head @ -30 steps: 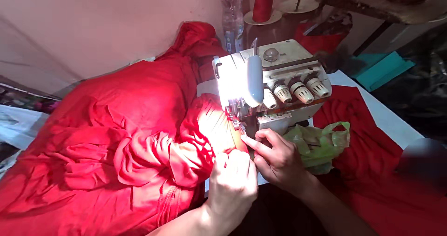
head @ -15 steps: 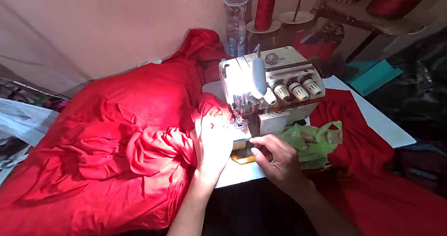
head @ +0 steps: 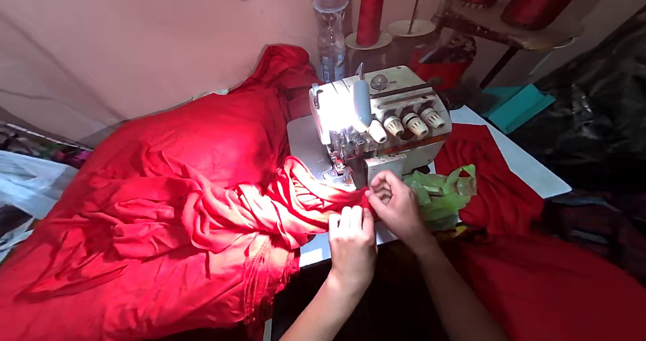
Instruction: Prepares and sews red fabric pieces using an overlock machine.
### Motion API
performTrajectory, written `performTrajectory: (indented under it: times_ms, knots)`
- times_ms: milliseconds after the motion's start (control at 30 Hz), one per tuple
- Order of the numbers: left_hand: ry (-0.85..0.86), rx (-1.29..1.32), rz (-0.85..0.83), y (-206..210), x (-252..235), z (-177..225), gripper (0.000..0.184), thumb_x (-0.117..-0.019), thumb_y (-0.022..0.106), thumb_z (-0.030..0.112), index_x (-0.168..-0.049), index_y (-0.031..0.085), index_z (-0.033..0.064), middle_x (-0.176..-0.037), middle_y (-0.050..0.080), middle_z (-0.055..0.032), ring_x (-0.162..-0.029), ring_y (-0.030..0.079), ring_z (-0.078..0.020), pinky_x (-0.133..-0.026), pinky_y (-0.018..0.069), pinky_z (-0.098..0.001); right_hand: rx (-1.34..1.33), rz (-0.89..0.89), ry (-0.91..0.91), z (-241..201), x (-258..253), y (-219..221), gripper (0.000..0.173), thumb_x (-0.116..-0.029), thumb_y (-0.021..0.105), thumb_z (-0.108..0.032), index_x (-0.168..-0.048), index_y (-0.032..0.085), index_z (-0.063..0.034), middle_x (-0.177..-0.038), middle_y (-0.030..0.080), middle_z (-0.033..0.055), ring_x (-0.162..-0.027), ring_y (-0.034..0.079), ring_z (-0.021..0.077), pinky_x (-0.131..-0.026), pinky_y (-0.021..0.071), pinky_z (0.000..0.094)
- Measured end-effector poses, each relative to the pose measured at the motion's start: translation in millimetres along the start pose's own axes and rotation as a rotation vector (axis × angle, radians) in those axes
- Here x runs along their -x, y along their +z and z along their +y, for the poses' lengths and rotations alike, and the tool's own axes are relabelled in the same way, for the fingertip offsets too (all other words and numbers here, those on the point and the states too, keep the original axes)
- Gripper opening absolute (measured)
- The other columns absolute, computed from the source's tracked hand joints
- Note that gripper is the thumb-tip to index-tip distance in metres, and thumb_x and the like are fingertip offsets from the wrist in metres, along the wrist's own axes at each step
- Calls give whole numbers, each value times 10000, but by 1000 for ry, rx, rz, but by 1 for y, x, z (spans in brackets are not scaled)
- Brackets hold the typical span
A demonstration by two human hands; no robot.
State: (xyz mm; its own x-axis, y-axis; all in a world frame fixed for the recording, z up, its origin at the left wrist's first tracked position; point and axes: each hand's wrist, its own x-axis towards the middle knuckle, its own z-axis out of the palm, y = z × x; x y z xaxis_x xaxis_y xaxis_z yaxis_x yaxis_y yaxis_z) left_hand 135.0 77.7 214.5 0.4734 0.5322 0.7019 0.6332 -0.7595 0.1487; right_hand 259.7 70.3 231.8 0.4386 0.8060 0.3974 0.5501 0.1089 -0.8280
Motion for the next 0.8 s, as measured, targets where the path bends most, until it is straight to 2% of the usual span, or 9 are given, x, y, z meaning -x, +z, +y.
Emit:
performTrajectory:
  times_ms: [100, 167, 233, 333, 467, 533, 633, 767, 800]
  knots:
    - [43, 2, -123, -12, 15, -4, 88, -758, 716, 78, -815, 782, 66, -821, 719, -89, -773, 694, -262, -674, 525, -420, -1, -73, 40, -12, -9, -6, 224, -904, 628, -161, -1037, 716, -3, -842, 710, 74, -661, 653, 99, -635, 553, 271]
    - [71, -18, -176, -20, 29, -8, 100, -795, 724, 136, -825, 779, 59, -842, 719, -98, -807, 703, -273, -703, 545, -421, 44, -96, 105, -25, -18, -4, 241, -944, 615, -188, -1043, 735, -3, -783, 673, 59, -638, 604, 108, -625, 518, 297]
    - [93, -32, -139, -32, 35, -11, 252, -870, 659, 244, -969, 796, 57, -937, 743, -116, -897, 723, -286, -792, 570, -422, 99, -118, 126, -33, -29, 3, 243, -962, 649, -215, -1048, 740, -7, -740, 645, 44, -636, 573, 120, -639, 494, 323]
    - [77, -27, -20, -65, 21, -20, 368, -932, 601, 342, -1129, 772, 83, -1055, 734, -132, -1011, 689, -297, -892, 522, -430, 115, -64, 53, -36, -37, 13, 188, -922, 679, -181, -962, 745, -10, -696, 609, 41, -644, 547, 136, -651, 469, 343]
    - [-55, -22, 73, -97, -41, -61, 359, -894, 622, 309, -1013, 757, -2, -1048, 713, -221, -995, 688, -388, -838, 541, -513, 167, 2, 30, -43, -40, 17, 169, -922, 637, -114, -848, 710, 19, -719, 651, 134, -706, 635, 266, -685, 499, 469]
    - [-200, 31, -91, -101, -70, -89, 373, -915, 662, 278, -1118, 728, -28, -1166, 666, -241, -1130, 627, -422, -942, 504, -564, 251, 17, 63, -45, -38, 14, 195, -949, 608, -118, -874, 693, 40, -772, 667, 190, -767, 660, 346, -716, 494, 528]
    - [-353, 16, -556, -99, -101, -128, 531, -982, 637, 303, -1404, 560, -11, -1422, 531, -243, -1338, 477, -444, -1056, 395, -626, 366, 65, 79, -39, -28, 5, 244, -984, 546, -119, -984, 704, 67, -940, 711, 246, -884, 702, 410, -754, 522, 574]
    - [-365, 93, -635, -105, -105, -140, 380, -991, 645, 260, -1240, 671, -27, -1236, 651, -254, -1202, 595, -416, -1035, 429, -591, 365, 49, 60, -29, -17, -12, 245, -995, 519, -110, -1026, 683, 70, -958, 692, 245, -850, 681, 398, -728, 508, 559]
    - [-418, 99, -675, -113, -109, -130, 399, -1004, 644, 268, -1266, 650, -33, -1234, 646, -279, -1191, 605, -431, -1020, 434, -611, 334, 51, 29, -29, -17, -13, 255, -996, 541, -128, -1067, 689, 68, -950, 694, 236, -848, 681, 389, -742, 516, 554]
